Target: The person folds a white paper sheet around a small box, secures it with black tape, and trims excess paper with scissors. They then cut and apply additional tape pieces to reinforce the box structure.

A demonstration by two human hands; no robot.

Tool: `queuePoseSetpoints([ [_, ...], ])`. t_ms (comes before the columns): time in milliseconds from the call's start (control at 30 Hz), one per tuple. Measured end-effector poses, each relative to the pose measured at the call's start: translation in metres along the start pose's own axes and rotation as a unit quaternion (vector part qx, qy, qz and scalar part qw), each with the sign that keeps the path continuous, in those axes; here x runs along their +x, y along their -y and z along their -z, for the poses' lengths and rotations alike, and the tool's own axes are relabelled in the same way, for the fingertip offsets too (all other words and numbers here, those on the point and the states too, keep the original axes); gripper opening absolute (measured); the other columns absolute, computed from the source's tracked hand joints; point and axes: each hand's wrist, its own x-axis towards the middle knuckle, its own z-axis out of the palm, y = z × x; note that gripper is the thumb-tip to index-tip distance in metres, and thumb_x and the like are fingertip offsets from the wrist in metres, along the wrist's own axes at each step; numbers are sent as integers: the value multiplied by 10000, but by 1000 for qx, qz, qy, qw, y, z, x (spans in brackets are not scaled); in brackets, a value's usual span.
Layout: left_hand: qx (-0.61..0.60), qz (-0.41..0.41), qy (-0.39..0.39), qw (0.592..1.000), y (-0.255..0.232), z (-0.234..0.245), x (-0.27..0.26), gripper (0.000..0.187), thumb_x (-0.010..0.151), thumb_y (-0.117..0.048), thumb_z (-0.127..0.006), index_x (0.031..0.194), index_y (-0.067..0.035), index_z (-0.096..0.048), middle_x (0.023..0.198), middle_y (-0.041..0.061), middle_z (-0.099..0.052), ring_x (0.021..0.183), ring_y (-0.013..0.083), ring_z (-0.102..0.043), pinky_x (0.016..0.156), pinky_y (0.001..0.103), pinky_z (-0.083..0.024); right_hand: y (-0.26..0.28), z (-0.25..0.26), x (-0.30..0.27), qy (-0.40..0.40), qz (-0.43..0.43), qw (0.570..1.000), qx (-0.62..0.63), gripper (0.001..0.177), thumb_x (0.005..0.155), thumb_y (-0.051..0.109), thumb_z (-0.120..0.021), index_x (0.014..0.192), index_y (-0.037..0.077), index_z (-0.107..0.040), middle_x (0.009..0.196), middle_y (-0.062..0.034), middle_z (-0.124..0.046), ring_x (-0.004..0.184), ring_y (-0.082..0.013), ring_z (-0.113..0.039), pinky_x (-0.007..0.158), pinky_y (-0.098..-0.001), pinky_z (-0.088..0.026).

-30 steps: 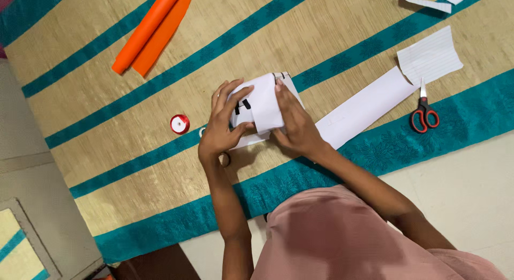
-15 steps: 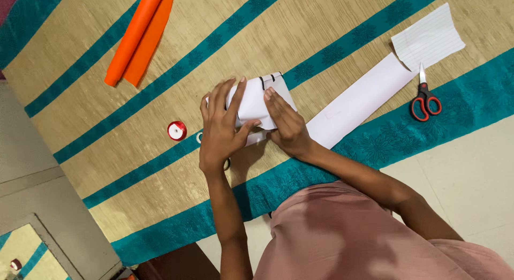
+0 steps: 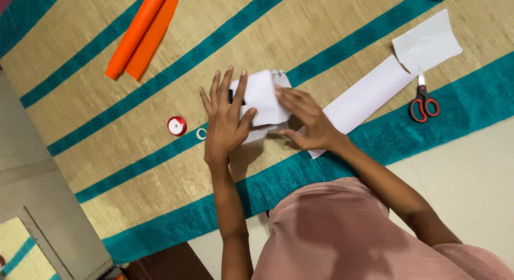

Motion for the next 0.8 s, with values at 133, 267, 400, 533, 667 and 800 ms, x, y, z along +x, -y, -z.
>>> queuePoseSetpoints([
  [133,-75,29,-68,994,13,-6,-26,912,948,-558,-670,1664,-150,-278,1724,133,-286,1614,426,-231,1320,605,-181,-16,8,-13,-23,-116,991,64,1047,764,294,-927,1596,33,-347,1645,-242,-393,1485,-405,-460,1137,-433,-454],
  [267,-225,59,-85,969,45,-39,-38,1234,682,-439,-875,1649,-93,-189,1700,193,-224,1556,430,-262,1248,527,-335,-69,8,5,-6,-130,984,121,1323,668,267,-985,1661,-5,-155,1660,-270,-321,1537,-421,-364,1268,-467,-320],
  [400,-457,25,-117,881,81,-102,-20,1283,688,-206,-975,1647,-121,-127,1666,168,-312,1524,332,-385,1201,443,-446,-101,-5,26,60,-97,988,103,1057,626,142,-941,1529,2,-411,1502,-246,-486,1389,-372,-506,1155,-445,-425],
  [533,-407,15,-124,905,124,-161,-6,1098,691,-69,-975,1587,-80,-339,1473,150,-595,1379,276,-587,1137,408,-520,-89,-10,42,28,-143,986,80,739,683,100,-854,1368,32,-585,1274,-150,-688,1196,-284,-694,1042,-397,-549],
  [667,-697,111,-129,696,130,-213,-10,1066,609,-14,-934,1506,-34,-359,1366,99,-577,1209,253,-612,958,445,-590,-46,11,57,9,-5,998,56,898,672,76,-774,1534,47,-524,1394,-165,-623,1311,-317,-627,1126,-419,-490],
  [800,-589,123,-237,763,108,-233,-11,1057,630,-39,-958,1514,-26,-380,1391,133,-554,1249,249,-578,1043,406,-540,-10,29,95,101,63,961,-250,1013,563,139,-860,1528,234,-569,1338,-135,-663,1246,-341,-613,1106,-473,-441],
])
